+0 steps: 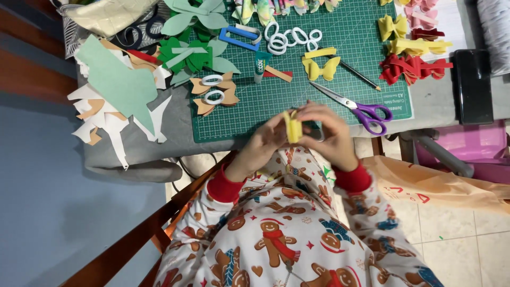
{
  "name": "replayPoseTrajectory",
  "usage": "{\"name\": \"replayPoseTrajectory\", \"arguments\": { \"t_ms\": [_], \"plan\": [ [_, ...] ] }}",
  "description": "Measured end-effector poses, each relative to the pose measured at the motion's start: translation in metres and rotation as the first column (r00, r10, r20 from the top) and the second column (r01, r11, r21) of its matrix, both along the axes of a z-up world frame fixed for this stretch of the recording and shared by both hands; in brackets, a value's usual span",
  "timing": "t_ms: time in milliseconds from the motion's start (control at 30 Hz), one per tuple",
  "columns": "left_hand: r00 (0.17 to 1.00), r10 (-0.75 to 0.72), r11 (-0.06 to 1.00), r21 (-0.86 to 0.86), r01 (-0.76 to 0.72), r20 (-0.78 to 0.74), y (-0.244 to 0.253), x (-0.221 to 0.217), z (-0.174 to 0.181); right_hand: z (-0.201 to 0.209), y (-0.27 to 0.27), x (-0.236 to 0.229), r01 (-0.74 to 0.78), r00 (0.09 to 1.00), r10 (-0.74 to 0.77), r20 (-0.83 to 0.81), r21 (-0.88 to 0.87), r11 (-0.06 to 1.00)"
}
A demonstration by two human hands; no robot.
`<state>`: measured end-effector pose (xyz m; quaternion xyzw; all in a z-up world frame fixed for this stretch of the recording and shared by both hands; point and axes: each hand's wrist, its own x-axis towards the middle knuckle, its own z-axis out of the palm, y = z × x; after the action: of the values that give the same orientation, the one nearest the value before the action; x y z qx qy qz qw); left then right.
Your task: Assembling small leather or fabric accessories like bows and butterflies using glue.
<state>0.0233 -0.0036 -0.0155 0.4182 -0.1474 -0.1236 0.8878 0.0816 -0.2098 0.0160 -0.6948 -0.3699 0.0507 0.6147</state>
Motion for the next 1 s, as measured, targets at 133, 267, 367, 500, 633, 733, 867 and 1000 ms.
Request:
{"name": "replayPoseTrajectory", "arguments": {
  "t_ms": [133, 267, 367, 500, 633, 733, 867, 1000],
  "plan": [
    [0.991, -0.012, 1.0, -0.021, 0.009, -0.136, 0.013, -0.006, -0.014, 0.01, 0.016, -0.015, 0.101, 0.979, -0.087, 0.185, -0.068, 0.993],
    [0.96, 0.273, 0.908, 0.345, -0.238, -0.056, 0.025, -0.008, 0.002, 0.033, 0.019, -0.012, 0.063, 0.998, -0.062, -0.004, 0.058, 0.996],
    [0.896, 0.432, 0.741, 0.524, -0.42, 0.107, 0.026, -0.006, 0.023, 0.035, 0.014, -0.005, 0.096, 0.992, -0.09, 0.09, -0.067, 0.993],
    [0.804, 0.537, 0.545, 0.622, -0.561, 0.254, 0.022, 0.0, 0.04, 0.05, 0.019, 0.003, 0.17, 0.957, -0.087, 0.277, -0.291, 0.942],
    [0.791, 0.549, 0.452, 0.701, -0.552, 0.269, 0.019, -0.002, 0.038, 0.054, 0.031, 0.004, 0.172, 0.95, -0.064, 0.306, -0.342, 0.924],
    [0.71, 0.39, 0.044, 0.759, -0.65, 0.586, 0.019, -0.005, 0.035, 0.037, 0.026, 0.011, 0.211, 0.941, -0.092, 0.325, -0.351, 0.912],
    [0.669, 0.27, -0.252, 0.722, -0.645, 0.692, 0.03, 0.002, 0.037, 0.036, 0.029, 0.024, 0.205, 0.954, -0.11, 0.279, -0.339, 0.918],
    [0.501, 0.241, -0.393, 0.556, -0.732, 0.831, 0.041, 0.018, 0.057, 0.045, 0.032, 0.029, 0.165, 0.973, -0.093, 0.209, -0.359, 0.919]
  ]
}}
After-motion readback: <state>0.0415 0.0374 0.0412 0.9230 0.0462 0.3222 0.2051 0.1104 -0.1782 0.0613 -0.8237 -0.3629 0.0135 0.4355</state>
